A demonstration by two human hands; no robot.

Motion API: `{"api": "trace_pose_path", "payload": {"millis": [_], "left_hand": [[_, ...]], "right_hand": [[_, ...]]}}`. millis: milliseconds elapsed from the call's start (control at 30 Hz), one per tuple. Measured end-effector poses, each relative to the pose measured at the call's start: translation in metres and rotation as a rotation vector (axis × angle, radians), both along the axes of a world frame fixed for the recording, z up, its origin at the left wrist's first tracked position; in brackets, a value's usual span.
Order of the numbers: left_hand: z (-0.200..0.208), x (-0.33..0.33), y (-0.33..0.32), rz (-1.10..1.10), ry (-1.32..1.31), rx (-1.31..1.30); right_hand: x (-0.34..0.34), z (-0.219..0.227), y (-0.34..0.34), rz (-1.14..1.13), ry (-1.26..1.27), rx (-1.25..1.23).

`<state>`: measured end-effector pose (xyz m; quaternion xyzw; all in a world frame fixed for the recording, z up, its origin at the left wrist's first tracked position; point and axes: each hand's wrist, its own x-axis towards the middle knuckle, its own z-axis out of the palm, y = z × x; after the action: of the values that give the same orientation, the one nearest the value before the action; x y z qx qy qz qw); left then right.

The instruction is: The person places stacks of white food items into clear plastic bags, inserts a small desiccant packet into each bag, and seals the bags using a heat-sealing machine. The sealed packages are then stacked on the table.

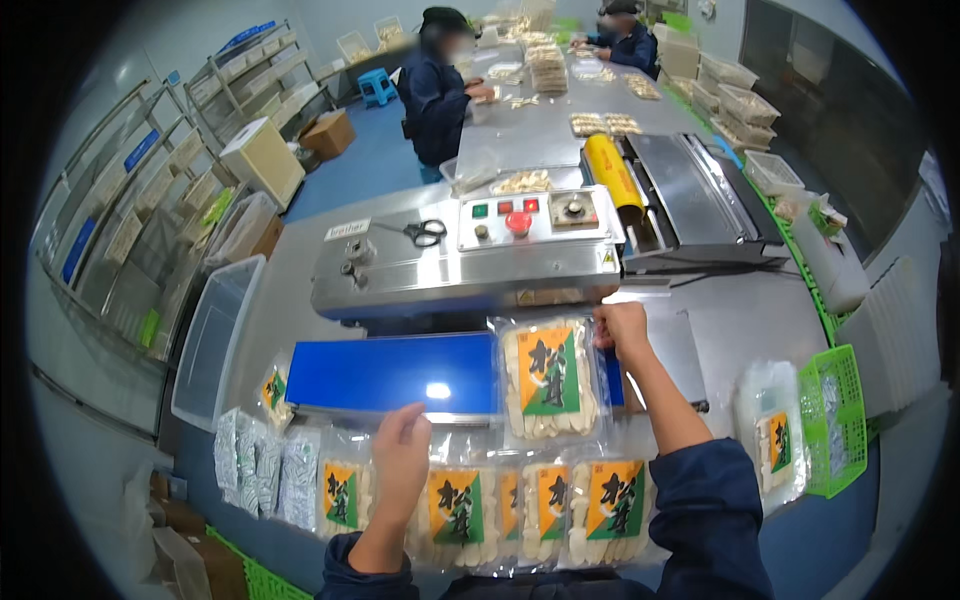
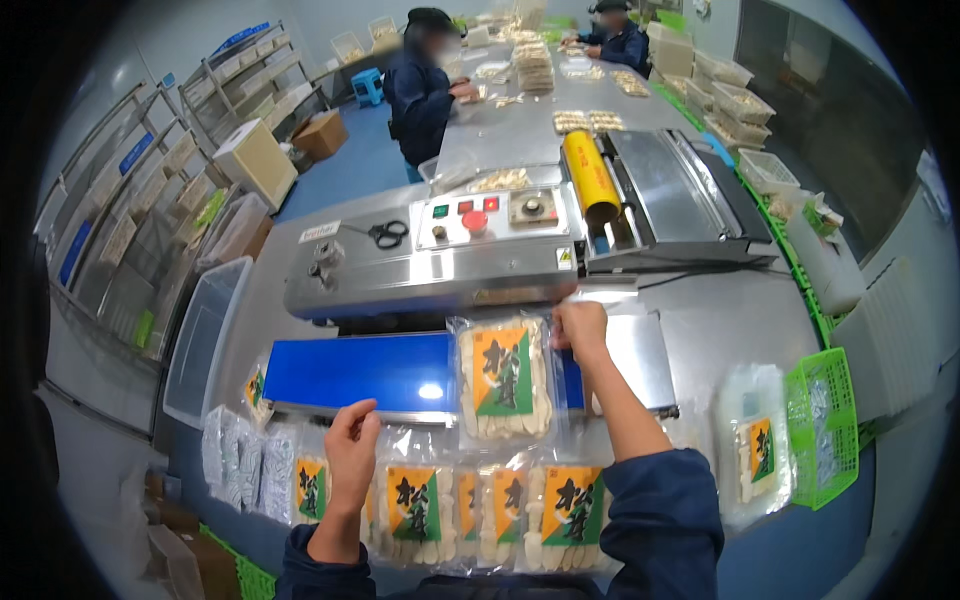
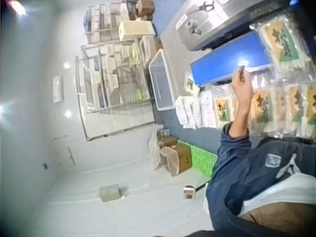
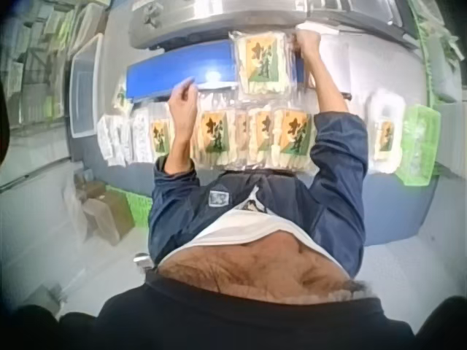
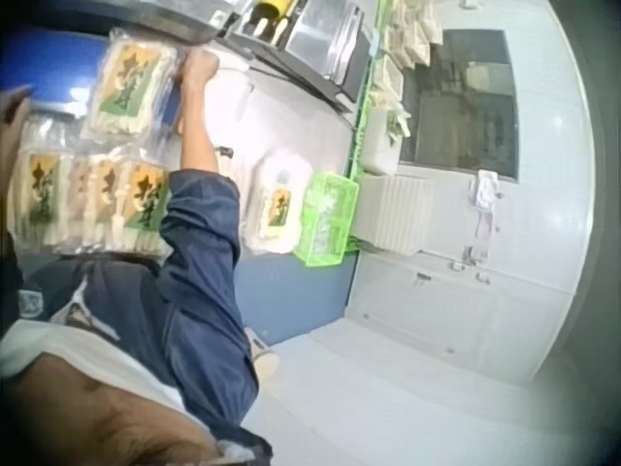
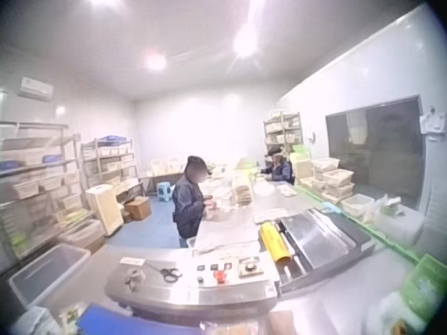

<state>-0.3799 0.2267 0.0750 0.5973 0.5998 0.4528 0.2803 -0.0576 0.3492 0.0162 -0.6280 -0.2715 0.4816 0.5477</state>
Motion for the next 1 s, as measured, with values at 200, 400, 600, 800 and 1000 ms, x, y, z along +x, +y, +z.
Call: {"api": "trace_pose_path", "payload": {"millis": [200, 400, 600, 800, 1000], "left_hand": [[-0.026, -0.058, -0.067, 0.068, 0.496, 0.132], [-0.046, -0.084, -0.097, 0.078, 0.669, 0.095], [-0.056, -0.093, -0.065, 0.104, 0.394, -0.288], [-0.067, -0.09, -0.065, 0.021, 0.418, -0.393], [-0.088, -0.105, -0.092, -0.032, 0.394, -0.405]], "right_hand": [[-0.017, 0.021, -0.025, 0.267, -0.082, 0.015], [0.008, 0.061, -0.141, 0.31, -0.557, -0.026], [-0.073, 0.051, -0.232, 0.512, -0.489, -0.078], [-0.159, 0.054, -0.236, 0.843, -0.639, 0.027], [-0.173, 0.025, -0.214, 0.688, -0.903, 0.122]]}}
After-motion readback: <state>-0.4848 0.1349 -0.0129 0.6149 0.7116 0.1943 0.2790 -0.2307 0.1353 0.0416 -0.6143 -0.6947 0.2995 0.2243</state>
